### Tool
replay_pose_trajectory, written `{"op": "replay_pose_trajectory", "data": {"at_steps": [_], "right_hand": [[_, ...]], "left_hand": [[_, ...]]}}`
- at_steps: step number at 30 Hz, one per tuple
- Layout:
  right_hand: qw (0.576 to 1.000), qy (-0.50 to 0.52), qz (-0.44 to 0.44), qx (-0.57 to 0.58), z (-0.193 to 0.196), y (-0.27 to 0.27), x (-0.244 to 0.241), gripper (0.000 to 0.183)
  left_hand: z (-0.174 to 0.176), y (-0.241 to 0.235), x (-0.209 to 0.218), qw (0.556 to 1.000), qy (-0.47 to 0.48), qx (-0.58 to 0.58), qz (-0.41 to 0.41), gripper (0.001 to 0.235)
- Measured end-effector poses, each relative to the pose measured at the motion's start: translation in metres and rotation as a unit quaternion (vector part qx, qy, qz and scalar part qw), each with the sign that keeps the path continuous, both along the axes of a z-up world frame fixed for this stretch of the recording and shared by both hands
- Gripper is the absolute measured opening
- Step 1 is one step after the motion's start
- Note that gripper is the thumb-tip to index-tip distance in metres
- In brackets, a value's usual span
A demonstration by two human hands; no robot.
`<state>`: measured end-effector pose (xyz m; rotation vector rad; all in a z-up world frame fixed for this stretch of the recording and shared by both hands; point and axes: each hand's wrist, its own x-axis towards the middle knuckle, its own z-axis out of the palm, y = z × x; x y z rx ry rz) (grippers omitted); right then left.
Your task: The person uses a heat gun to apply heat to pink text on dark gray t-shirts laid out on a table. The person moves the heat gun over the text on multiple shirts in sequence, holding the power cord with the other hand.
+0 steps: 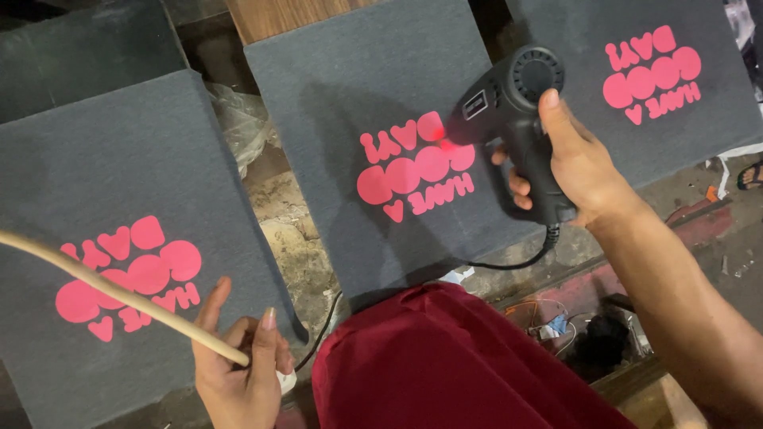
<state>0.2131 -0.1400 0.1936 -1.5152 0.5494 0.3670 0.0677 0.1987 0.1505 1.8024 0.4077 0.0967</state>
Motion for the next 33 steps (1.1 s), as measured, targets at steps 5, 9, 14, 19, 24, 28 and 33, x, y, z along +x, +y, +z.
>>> {"op": "replay_pose_trajectory", "data": {"at_steps": [5, 9, 14, 19, 24, 28, 33], "right_hand": [[0.996, -0.048, -0.010, -0.075, -0.007, 0.001, 0.004, 0.049], [0.995, -0.021, 0.050, 0.087, -0.007, 0.012, 0.005, 0.072], [1.000, -0.002, 0.009, 0.007, 0.007, 0.026, 0.007, 0.069], [0.998, -0.052, 0.027, -0.015, 0.000, 0.024, 0.009, 0.054], [0.997, 0.001, 0.052, 0.057, 0.008, 0.033, 0.010, 0.074], [0.997, -0.065, 0.041, -0.025, -0.002, 0.033, 0.018, 0.053], [0.999, -0.034, 0.031, -0.019, 0.003, 0.039, 0.021, 0.055]], "left_hand": [[-0.004, -0.004, 0.001, 1.000, -0.015, -0.025, 0.007, 0.056], [0.002, -0.010, 0.004, 1.000, -0.005, -0.014, 0.013, 0.055], [0.005, -0.009, 0.001, 1.000, -0.002, -0.004, 0.023, 0.055], [0.002, -0.010, 0.002, 1.000, 0.002, -0.014, 0.025, 0.054], [0.005, -0.010, 0.006, 1.000, -0.007, -0.004, 0.015, 0.055], [0.007, -0.008, 0.005, 1.000, -0.003, 0.003, 0.014, 0.055], [0.006, -0.008, 0.007, 1.000, -0.004, 0.007, 0.011, 0.055]]}}
